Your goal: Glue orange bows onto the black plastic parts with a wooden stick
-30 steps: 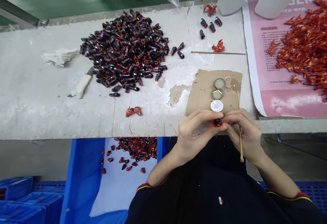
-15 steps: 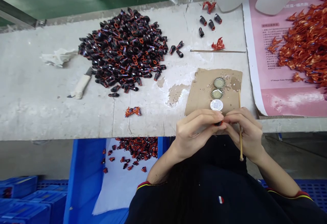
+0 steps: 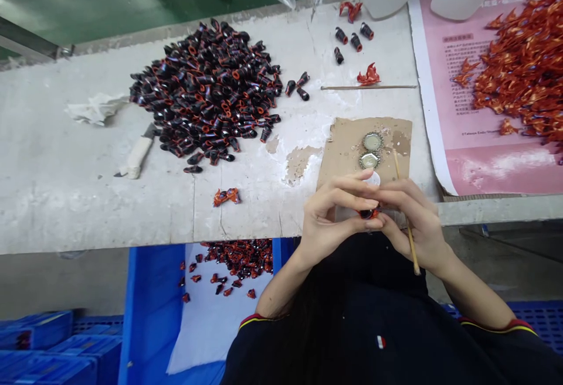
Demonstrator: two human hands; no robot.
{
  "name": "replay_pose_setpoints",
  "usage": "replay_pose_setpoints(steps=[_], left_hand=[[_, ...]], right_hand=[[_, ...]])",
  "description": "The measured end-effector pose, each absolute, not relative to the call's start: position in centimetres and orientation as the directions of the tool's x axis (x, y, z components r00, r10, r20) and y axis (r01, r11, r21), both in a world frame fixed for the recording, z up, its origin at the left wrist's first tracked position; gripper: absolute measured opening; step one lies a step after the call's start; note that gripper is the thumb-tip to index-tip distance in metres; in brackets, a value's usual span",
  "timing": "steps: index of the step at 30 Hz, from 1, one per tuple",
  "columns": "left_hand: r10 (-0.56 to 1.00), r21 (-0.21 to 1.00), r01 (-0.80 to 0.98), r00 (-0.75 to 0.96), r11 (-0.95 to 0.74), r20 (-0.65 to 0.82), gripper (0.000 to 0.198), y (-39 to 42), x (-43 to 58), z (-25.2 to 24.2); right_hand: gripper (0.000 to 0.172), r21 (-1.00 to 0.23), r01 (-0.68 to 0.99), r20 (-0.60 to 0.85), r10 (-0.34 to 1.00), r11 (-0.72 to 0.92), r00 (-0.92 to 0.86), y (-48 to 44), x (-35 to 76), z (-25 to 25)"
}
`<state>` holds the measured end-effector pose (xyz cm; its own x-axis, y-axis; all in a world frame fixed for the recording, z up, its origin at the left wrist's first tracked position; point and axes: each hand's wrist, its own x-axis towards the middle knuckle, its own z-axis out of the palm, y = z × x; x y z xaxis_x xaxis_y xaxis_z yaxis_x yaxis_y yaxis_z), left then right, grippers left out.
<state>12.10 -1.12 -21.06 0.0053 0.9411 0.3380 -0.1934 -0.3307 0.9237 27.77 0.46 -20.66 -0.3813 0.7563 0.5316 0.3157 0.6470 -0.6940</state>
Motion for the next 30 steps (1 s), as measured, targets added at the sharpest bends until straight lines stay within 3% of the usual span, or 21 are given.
replay_pose_setpoints(steps=[4,11,18,23,30], left_hand=[[0.942,0.912,-0.272,0.05,-0.306,0.331,0.021,-0.9,12.0,-21.3],[0.962,0.928,-0.27,0.02,-0.257,0.272,0.016,-1.0,12.3,-21.2],[0.962,0.88,-0.408,0.01,-0.244,0.272,0.022,-1.0,12.0,-21.8],[0.958,0.923,-0.254,-0.086,-0.288,0.275,0.025,-1.4,10.9,-22.0],[0.897,0.927,0.057,-0.237,-0.371,0.374,0.025,-2.0,9.9,-21.7]], right_hand=[[0.013,-0.699,0.264,0.545,0.734,0.665,-0.406,0.6,27.8,-20.6],[0.013,-0.599,0.316,0.653,0.677,0.736,-0.34,0.4,26.9,-20.1],[0.012,-0.686,0.312,0.541,0.748,0.657,-0.384,0.5,26.9,-20.6],[0.032,-0.663,0.343,0.535,0.742,0.665,-0.403,1.2,27.8,-20.8],[0.045,-0.534,0.436,0.602,0.688,0.725,-0.405,2.2,28.6,-21.2]])
